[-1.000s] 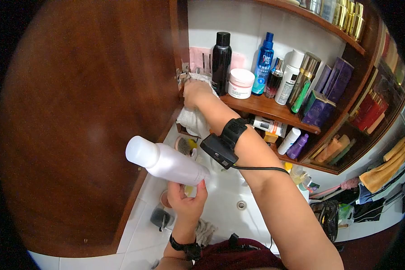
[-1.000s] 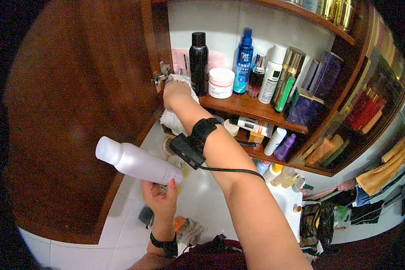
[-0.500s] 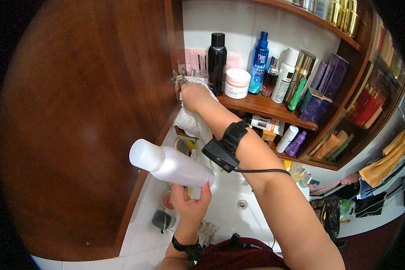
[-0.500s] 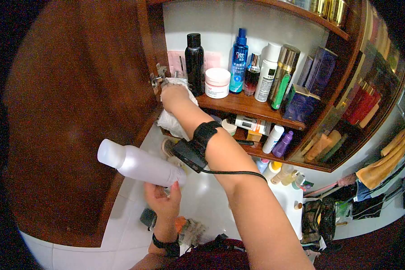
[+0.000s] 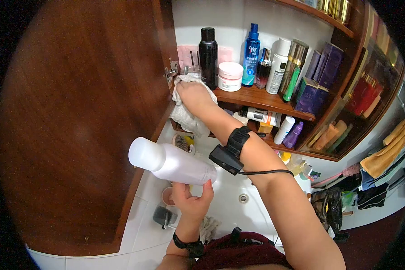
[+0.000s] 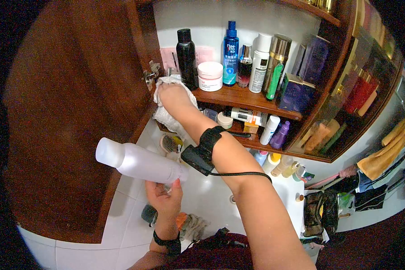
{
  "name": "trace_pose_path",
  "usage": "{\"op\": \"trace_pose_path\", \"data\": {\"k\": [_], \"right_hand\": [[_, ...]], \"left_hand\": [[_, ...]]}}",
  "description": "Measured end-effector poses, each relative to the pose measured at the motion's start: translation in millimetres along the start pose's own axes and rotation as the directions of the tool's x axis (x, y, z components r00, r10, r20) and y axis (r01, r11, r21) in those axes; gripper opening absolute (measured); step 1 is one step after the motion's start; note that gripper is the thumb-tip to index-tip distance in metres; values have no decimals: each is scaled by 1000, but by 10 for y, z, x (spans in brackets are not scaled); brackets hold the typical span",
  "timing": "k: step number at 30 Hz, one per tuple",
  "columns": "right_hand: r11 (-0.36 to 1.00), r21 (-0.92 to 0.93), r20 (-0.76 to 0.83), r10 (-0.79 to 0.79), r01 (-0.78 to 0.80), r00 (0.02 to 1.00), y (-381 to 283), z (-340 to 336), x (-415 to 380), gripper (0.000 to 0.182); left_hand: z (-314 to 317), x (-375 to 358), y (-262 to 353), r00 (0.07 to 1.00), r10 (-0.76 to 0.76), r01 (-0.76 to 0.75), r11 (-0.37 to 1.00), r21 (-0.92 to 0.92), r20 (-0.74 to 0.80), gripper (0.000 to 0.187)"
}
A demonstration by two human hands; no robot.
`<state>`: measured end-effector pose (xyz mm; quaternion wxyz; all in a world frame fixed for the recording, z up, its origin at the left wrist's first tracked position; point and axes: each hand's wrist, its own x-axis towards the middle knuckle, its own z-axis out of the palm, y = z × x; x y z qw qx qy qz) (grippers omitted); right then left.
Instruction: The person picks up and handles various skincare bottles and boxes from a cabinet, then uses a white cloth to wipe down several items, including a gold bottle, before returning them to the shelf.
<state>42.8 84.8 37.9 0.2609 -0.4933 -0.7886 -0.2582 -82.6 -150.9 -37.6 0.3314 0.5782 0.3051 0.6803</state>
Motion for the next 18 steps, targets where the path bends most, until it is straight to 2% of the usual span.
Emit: {"op": "trace_pose_path", "data": {"k": [3,6,10,15,18], "right_hand": [[998,8,-59,-57,58,997,36,-36,-90,20],[991,49,-68,-125,128,990,75,-142,-216,23],[975,54,-101,-210,216,972,142,-270,-407,30],[981,93,-40,-167,170,985,271,-535,-650,33],[985,120,-35,-121,124,992,411,-749,-816,33]], "left_hand": [[-11,9,15,997,71,-73,995,66,31,54],[-36,-9,-13,999,35,-35,999,31,26,53],[-24,-3,24,997,60,-62,997,49,39,53],[-4,-18,63,998,30,-31,999,24,48,53],[34,-36,93,1000,2,-3,999,-43,-18,48]]}}
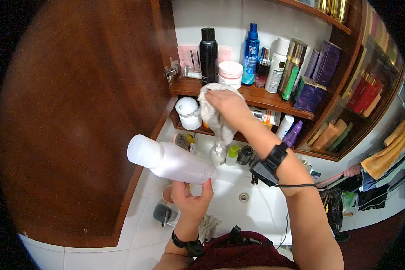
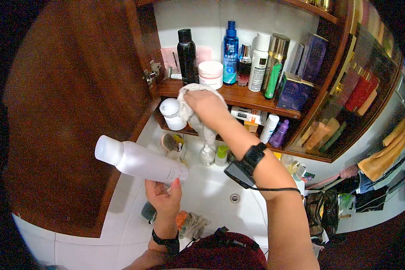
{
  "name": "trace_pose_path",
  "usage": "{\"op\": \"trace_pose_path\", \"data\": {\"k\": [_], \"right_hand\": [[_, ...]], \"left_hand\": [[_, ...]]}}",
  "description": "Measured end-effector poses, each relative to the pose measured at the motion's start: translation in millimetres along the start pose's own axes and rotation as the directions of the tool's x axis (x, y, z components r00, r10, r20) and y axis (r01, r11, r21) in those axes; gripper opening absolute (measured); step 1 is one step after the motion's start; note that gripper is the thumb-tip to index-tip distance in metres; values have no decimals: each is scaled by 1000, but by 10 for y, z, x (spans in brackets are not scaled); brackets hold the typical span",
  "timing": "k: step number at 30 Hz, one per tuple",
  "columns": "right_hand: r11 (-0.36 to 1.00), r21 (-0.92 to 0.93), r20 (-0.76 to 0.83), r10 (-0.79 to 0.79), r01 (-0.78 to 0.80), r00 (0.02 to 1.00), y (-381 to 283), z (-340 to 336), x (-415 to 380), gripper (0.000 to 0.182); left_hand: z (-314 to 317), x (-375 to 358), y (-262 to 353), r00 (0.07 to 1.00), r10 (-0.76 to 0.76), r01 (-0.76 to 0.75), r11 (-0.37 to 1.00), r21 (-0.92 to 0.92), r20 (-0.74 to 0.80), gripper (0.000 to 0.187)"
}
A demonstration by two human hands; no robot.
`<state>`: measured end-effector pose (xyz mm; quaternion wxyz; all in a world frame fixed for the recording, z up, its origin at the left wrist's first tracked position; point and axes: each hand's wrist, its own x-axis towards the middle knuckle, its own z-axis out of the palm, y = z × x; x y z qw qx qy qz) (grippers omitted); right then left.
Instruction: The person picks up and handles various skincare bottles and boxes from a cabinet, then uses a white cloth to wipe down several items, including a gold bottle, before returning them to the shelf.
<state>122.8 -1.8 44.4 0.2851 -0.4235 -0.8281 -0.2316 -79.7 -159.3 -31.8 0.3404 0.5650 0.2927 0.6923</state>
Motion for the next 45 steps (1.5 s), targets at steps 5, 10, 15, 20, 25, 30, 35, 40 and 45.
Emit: {"op": "trace_pose_path", "data": {"k": [5,10,15,20,25,30,35,40,45], "right_hand": [[995,0,-15,99,-99,995,192,-282,-326,33],[974,-58,8,219,-218,976,335,-547,-641,31],[961,-67,-29,268,-269,963,420,-657,-846,41],[955,-21,-71,295,-297,953,431,-656,-881,41],[952,-14,-80,304,-306,949,427,-652,-884,42],[948,2,-99,318,-320,943,452,-599,-884,43],[948,44,-125,319,-316,939,432,-609,-874,42],[950,0,-119,310,-312,943,434,-604,-882,36],[942,34,-85,336,-334,938,424,-629,-874,42]], "left_hand": [[14,-13,61,999,2,-2,1000,-3,54,50],[48,-11,108,957,-219,268,920,-286,192,52],[131,133,209,816,-321,568,596,-567,480,65],[270,143,189,810,-278,582,496,-644,517,63],[403,153,239,760,-352,649,458,-607,547,60],[505,78,404,750,-408,656,556,-510,521,52],[492,7,405,766,-282,621,557,-551,578,48],[487,-103,536,820,-278,483,806,-343,501,55],[497,-77,361,778,-412,621,617,-483,475,71]]}}
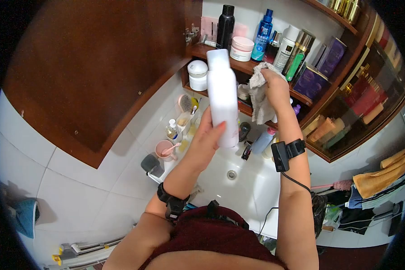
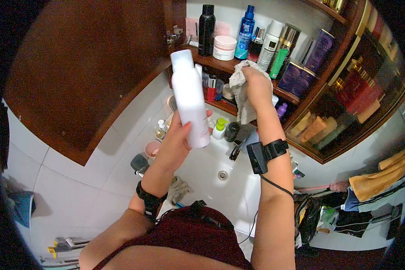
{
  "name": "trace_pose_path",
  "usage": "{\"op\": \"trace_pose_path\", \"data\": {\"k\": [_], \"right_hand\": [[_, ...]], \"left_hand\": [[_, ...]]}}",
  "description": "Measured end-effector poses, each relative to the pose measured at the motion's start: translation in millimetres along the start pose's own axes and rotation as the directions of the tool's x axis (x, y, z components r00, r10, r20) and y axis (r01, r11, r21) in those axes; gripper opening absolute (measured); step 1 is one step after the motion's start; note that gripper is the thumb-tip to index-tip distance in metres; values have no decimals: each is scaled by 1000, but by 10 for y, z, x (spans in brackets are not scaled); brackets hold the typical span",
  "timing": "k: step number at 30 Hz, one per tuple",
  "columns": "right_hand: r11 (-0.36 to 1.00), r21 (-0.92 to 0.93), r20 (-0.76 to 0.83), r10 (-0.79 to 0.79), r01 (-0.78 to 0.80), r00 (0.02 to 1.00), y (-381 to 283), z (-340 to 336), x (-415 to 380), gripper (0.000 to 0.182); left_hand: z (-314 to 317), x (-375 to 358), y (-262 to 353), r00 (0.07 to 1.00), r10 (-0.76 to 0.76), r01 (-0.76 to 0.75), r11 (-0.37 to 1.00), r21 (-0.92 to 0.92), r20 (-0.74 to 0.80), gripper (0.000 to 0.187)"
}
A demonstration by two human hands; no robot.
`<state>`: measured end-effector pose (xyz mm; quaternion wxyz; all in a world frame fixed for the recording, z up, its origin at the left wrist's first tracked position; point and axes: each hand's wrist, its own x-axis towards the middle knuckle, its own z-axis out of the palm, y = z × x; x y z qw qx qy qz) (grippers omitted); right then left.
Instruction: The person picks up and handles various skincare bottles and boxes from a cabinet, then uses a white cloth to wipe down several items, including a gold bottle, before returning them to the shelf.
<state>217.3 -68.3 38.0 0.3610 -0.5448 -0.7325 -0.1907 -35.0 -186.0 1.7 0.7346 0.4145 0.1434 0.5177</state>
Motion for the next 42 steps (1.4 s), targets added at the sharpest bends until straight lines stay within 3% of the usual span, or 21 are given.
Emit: {"op": "trace_pose_path", "data": {"k": [3,6,12,15,18,24,42], "right_hand": [[1000,1,14,16,-16,1000,-29,-22,8,43],[1000,10,25,26,-27,999,-80,-66,16,44],[1000,-5,-1,-12,11,1000,-17,-18,6,44],[1000,-3,8,3,-3,1000,-62,-60,14,43],[1000,9,3,2,-2,1000,-88,-67,22,43],[1000,4,-5,3,-3,1000,-40,-33,6,43],[1000,-4,-19,-9,9,1000,21,24,7,46]], "left_hand": [[73,-34,8,996,69,-65,995,-77,55,74],[178,-135,111,994,52,-61,993,98,100,70],[156,-108,75,999,-15,9,987,159,37,73],[114,-73,90,993,47,-67,976,206,104,82],[145,-63,-6,986,157,-166,964,209,59,93],[228,-119,80,995,39,-55,984,169,95,110],[200,-99,63,987,82,-104,981,164,138,98]]}}
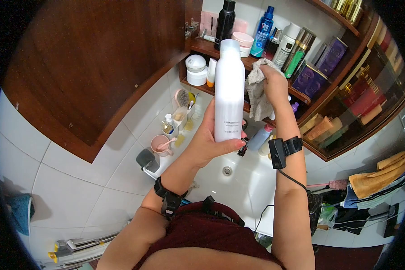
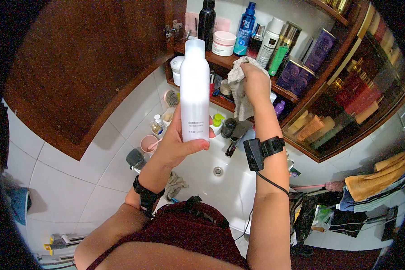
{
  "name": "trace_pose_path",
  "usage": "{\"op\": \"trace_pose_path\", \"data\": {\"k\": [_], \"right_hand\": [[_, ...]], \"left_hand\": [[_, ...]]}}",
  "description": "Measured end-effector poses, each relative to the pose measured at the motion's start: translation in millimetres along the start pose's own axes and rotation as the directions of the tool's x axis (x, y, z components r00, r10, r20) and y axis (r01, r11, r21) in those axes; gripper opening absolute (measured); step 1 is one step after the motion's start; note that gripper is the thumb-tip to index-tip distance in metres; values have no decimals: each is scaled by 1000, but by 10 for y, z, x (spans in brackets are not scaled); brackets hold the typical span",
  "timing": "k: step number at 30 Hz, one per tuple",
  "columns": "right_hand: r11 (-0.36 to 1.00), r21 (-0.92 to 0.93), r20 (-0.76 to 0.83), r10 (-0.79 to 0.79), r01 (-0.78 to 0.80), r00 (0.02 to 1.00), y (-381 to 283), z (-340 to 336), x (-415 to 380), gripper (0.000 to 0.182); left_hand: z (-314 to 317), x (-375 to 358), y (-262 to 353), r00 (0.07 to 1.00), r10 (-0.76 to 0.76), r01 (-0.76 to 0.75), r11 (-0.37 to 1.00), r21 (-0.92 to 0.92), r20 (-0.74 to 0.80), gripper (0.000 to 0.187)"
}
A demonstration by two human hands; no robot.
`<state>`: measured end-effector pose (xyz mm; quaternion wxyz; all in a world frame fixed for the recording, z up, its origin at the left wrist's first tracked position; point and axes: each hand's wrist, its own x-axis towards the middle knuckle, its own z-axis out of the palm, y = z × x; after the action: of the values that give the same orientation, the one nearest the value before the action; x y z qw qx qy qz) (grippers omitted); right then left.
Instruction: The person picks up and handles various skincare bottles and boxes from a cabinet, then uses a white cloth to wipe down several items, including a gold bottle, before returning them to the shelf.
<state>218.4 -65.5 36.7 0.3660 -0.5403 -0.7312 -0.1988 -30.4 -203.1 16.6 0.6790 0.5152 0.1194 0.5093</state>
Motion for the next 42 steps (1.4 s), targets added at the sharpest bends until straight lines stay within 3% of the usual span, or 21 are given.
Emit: {"op": "trace_pose_path", "data": {"k": [14,17,26,42], "right_hand": [[1000,-3,0,12,-12,1000,-17,-7,1,44],[998,-58,1,6,-5,1000,-50,-30,8,36],[999,-19,21,29,-28,999,-65,-47,3,46],[999,-22,7,27,-27,1000,-65,-37,-4,43]], "left_hand": [[23,-4,12,1000,-14,14,1000,-10,1,93],[24,0,8,1000,-7,7,1000,-8,5,93],[14,-3,-2,1000,-10,10,1000,0,5,95],[-2,-8,-22,1000,-16,16,1000,-9,9,95]]}}
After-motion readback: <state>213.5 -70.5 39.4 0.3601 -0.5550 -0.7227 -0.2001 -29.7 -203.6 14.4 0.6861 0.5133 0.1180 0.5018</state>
